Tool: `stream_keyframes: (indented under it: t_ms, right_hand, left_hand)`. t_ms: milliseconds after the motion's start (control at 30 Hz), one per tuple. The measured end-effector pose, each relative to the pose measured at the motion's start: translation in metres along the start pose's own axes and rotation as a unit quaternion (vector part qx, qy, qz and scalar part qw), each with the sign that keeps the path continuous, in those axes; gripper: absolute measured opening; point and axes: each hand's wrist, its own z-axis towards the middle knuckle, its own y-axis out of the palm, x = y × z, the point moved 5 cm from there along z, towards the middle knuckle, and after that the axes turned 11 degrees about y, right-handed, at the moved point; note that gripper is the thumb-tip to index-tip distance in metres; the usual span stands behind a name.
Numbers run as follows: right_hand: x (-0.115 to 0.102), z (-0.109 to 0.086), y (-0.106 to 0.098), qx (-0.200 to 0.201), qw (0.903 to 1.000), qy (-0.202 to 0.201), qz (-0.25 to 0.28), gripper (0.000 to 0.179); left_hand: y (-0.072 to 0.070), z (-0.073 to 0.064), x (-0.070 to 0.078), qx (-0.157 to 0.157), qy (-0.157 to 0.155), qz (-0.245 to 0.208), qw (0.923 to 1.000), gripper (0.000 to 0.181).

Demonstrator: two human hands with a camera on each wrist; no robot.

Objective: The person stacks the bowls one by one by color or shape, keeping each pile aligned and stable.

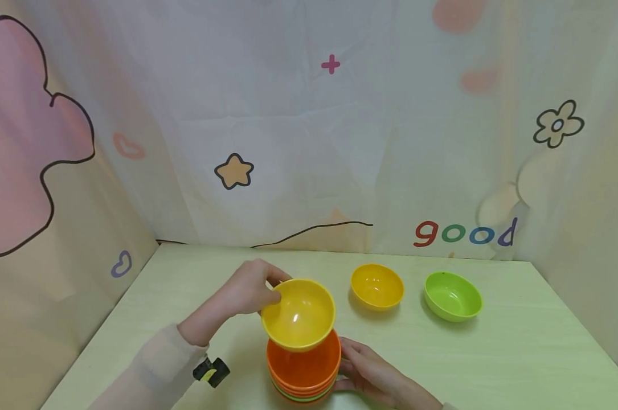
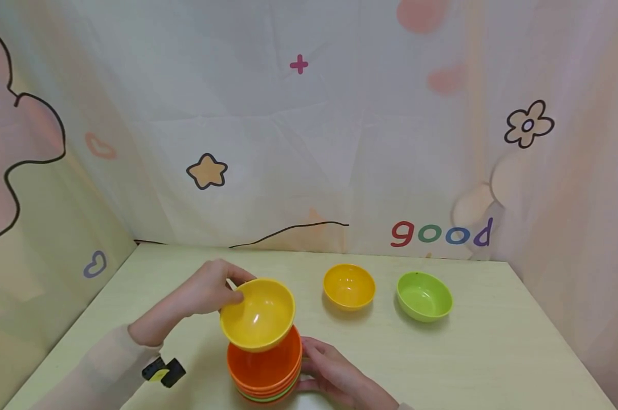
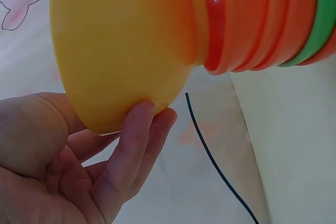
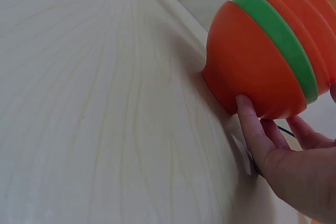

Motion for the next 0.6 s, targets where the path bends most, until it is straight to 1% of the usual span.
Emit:
stream_keyframes:
  t_ms: [100,233,367,600]
  right_hand:
    - [0.000,0.000,0.000,-0.001,1.0000,0.002,0.002,0.062]
    - [0.000,0.001,0.000,0.008,0.9998,0.015,0.005,0.066]
    - [-0.001,0.001,-0.001,0.016,0.9996,0.023,0.008,0.069]
    - [-0.001,0.001,-0.001,0.023,0.9994,0.025,0.012,0.070]
  left_hand:
    - [0.001,-0.001,0.001,-0.001,0.006,-0.003,1.0000,0.030]
    - [0.004,-0.004,0.003,-0.004,0.011,-0.009,0.9999,0.030]
    - [0.008,-0.006,0.002,-0.014,0.020,-0.007,0.9997,0.030]
    - [0.015,-0.009,-0.002,-0.024,0.007,-0.013,0.9996,0.030]
